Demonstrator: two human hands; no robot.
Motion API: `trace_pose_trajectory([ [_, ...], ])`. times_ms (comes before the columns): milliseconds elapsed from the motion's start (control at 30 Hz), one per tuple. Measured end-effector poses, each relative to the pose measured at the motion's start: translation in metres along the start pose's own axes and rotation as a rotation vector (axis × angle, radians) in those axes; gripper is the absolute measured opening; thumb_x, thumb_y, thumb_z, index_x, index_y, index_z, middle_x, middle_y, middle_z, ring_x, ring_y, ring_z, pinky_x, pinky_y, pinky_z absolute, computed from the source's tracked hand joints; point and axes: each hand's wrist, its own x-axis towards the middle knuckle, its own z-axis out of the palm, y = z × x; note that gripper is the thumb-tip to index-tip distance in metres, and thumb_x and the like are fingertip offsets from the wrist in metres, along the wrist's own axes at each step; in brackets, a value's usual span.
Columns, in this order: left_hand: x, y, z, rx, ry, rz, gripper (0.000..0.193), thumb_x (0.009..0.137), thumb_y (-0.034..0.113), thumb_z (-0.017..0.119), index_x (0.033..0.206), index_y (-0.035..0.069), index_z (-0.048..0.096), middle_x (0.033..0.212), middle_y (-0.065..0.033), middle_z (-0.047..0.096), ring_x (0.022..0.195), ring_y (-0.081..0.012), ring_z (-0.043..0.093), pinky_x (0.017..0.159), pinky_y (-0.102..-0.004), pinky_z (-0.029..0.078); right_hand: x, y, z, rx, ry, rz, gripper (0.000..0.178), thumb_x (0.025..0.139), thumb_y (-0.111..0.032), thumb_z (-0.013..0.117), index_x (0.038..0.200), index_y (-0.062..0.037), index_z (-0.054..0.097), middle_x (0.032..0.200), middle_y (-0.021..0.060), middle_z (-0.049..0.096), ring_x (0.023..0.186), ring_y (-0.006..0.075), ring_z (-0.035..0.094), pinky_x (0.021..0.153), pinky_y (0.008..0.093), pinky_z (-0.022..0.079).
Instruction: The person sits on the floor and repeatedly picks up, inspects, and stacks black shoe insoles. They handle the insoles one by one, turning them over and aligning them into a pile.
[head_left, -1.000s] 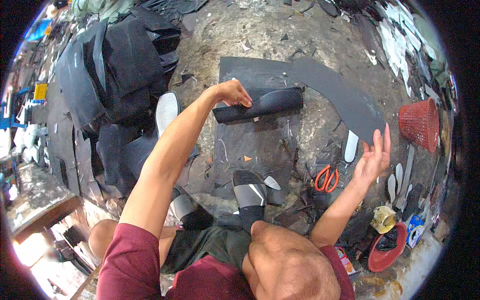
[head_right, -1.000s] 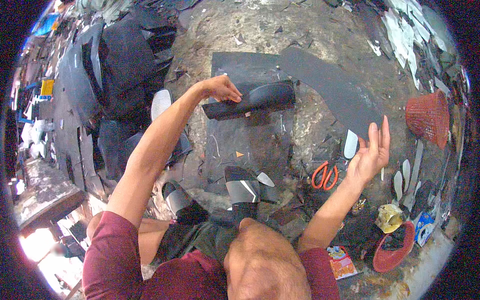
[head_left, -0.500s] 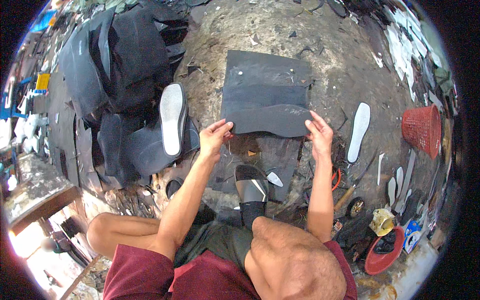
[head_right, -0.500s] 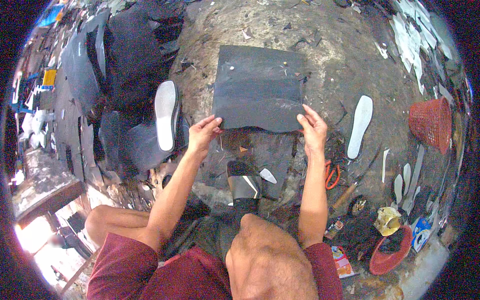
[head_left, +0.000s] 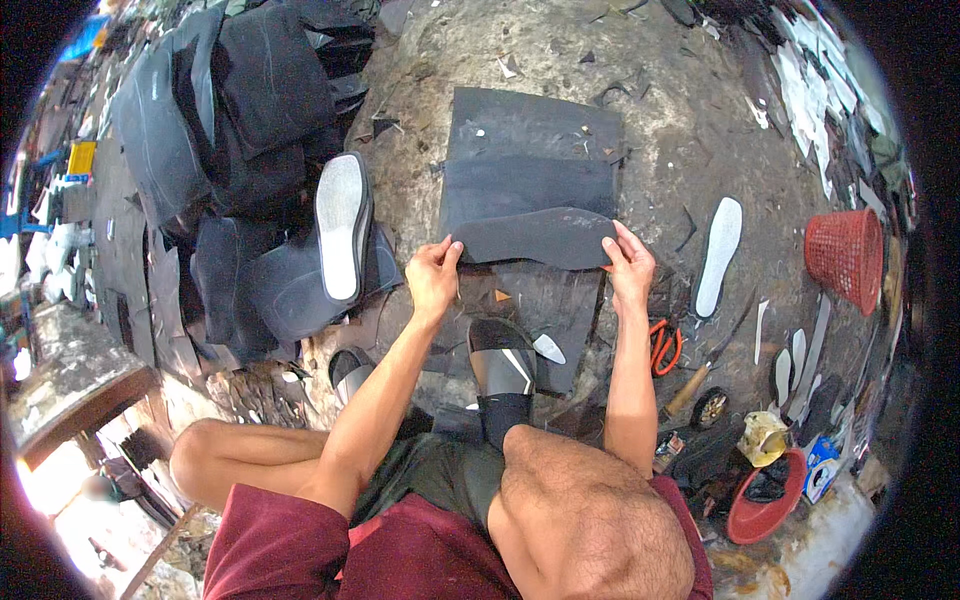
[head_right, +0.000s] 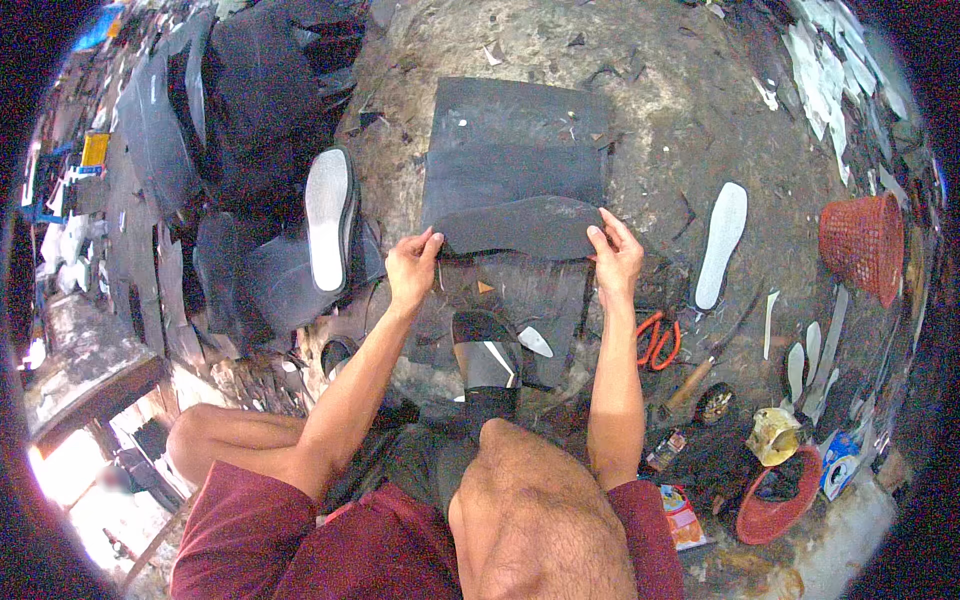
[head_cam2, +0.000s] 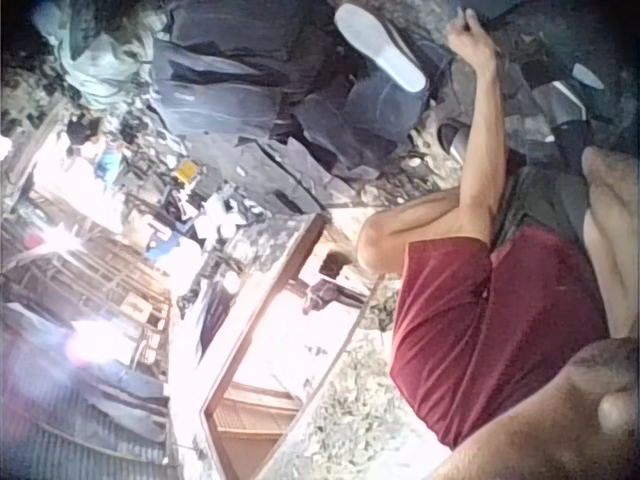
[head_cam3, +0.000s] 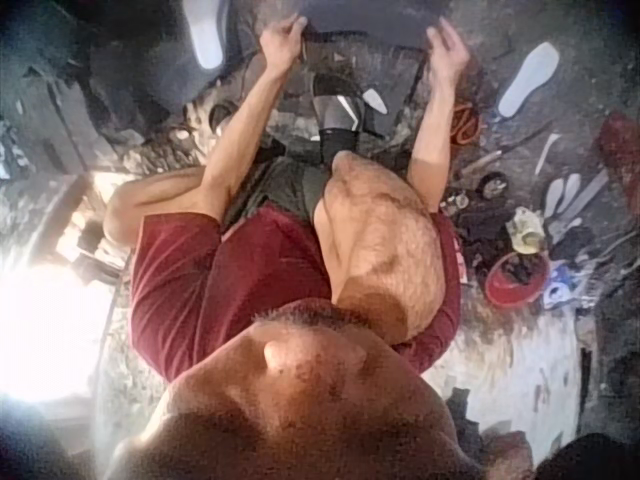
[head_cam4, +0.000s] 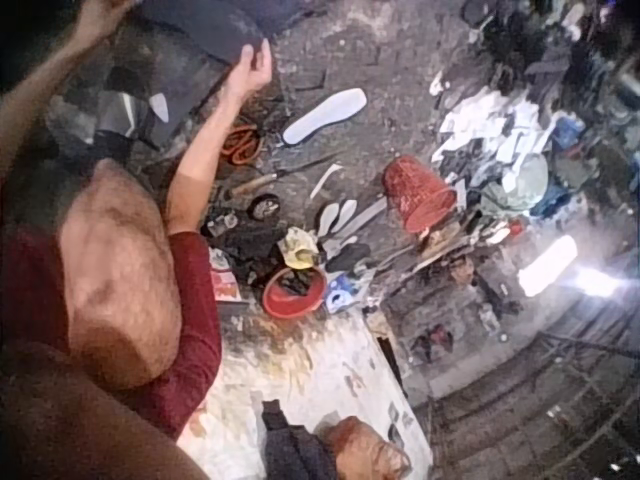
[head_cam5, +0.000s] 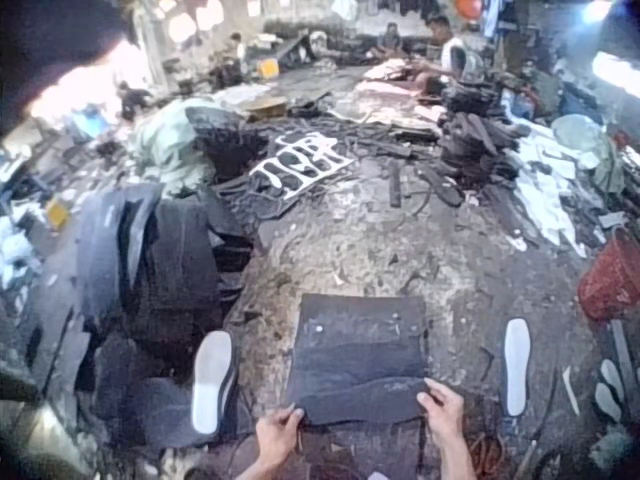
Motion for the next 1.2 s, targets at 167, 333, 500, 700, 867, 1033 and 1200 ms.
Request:
trace_pose_trajectory([
  [167, 0.003, -0.004, -0.001, -0.002, 0.021, -0.031, 0.034, 0.084, 0.029, 0.076, 0.108, 0.005, 0.075, 0.093, -0.0182, 0.073, 0.080, -0.0226, 0.071, 0.076, -0.0313, 0.053, -0.005, -0.011, 0.006, 0.077, -0.008, 0.081, 0.046, 0.088, -0.006, 0.073, 0.133, -0.0064, 0.061, 0.114, 0.0071, 0.070, 0.093, 0.0123, 0.067, 0.067, 0.0247, 0.053],
  [333, -0.003, 0.001, 0.003, 0.001, 0.110, 0.019, 0.029, 0.083, 0.023, 0.078, 0.102, 0.002, 0.076, 0.079, -0.0192, 0.069, 0.067, -0.0234, 0.067, 0.066, -0.0337, 0.051, -0.004, -0.009, 0.008, 0.071, -0.027, 0.059, 0.053, 0.081, -0.002, 0.078, 0.132, -0.0084, 0.063, 0.118, 0.0109, 0.067, 0.093, 0.0151, 0.065, 0.068, 0.0279, 0.054],
  [500, 0.000, 0.012, 0.007, 0.177, 0.063, 0.275, 0.028, 0.079, 0.009, 0.072, 0.107, 0.008, 0.072, 0.095, -0.0148, 0.067, 0.085, -0.0291, 0.064, 0.077, -0.0382, 0.052, 0.001, -0.006, 0.002, 0.015, 0.022, 0.088, 0.055, 0.080, -0.004, 0.079, 0.132, -0.0109, 0.063, 0.125, 0.0157, 0.065, 0.098, 0.0195, 0.067, 0.067, 0.0285, 0.056],
  [700, 0.012, 0.029, 0.016, 0.578, -0.199, 0.990, 0.061, 0.073, 0.003, 0.063, 0.130, 0.024, 0.062, 0.137, -0.0051, 0.055, 0.111, -0.0306, 0.055, 0.091, -0.0431, 0.046, -0.003, -0.017, 0.014, 0.086, 0.024, 0.100, 0.051, 0.082, -0.005, 0.078, 0.131, -0.0077, 0.063, 0.124, 0.0123, 0.067, 0.092, 0.0155, 0.069, 0.056, 0.0264, 0.057],
  [867, 0.019, 0.009, 0.017, 0.637, -0.208, 1.091, 0.058, 0.074, 0.014, 0.067, 0.131, 0.022, 0.061, 0.141, -0.0064, 0.051, 0.117, -0.0304, 0.050, 0.096, -0.0461, 0.042, -0.003, -0.014, 0.016, 0.105, 0.066, 0.081, 0.050, 0.083, -0.006, 0.078, 0.131, -0.0069, 0.063, 0.125, 0.0126, 0.067, 0.092, 0.0154, 0.069, 0.054, 0.0260, 0.057],
  [1033, 0.006, 0.039, 0.024, 0.456, -0.252, 0.954, 0.047, 0.076, 0.016, 0.074, 0.121, 0.013, 0.063, 0.140, -0.0117, 0.051, 0.117, -0.0332, 0.051, 0.097, -0.0472, 0.042, 0.002, -0.005, 0.015, -0.079, 0.121, 0.021, 0.048, 0.083, -0.010, 0.078, 0.129, -0.0086, 0.065, 0.127, 0.0137, 0.066, 0.096, 0.0199, 0.070, 0.060, 0.0293, 0.058],
  [1200, 0.035, 0.047, 0.028, 0.402, -0.378, 0.965, 0.039, 0.071, 0.023, 0.080, 0.105, 0.011, 0.066, 0.133, -0.0114, 0.055, 0.116, -0.0342, 0.052, 0.097, -0.0454, 0.046, -0.023, -0.014, 0.032, -0.938, 0.490, -0.435, 0.064, 0.076, -0.044, 0.082, 0.127, -0.0105, 0.064, 0.127, 0.0188, 0.062, 0.110, 0.0338, 0.057, 0.094, 0.0486, 0.042],
])
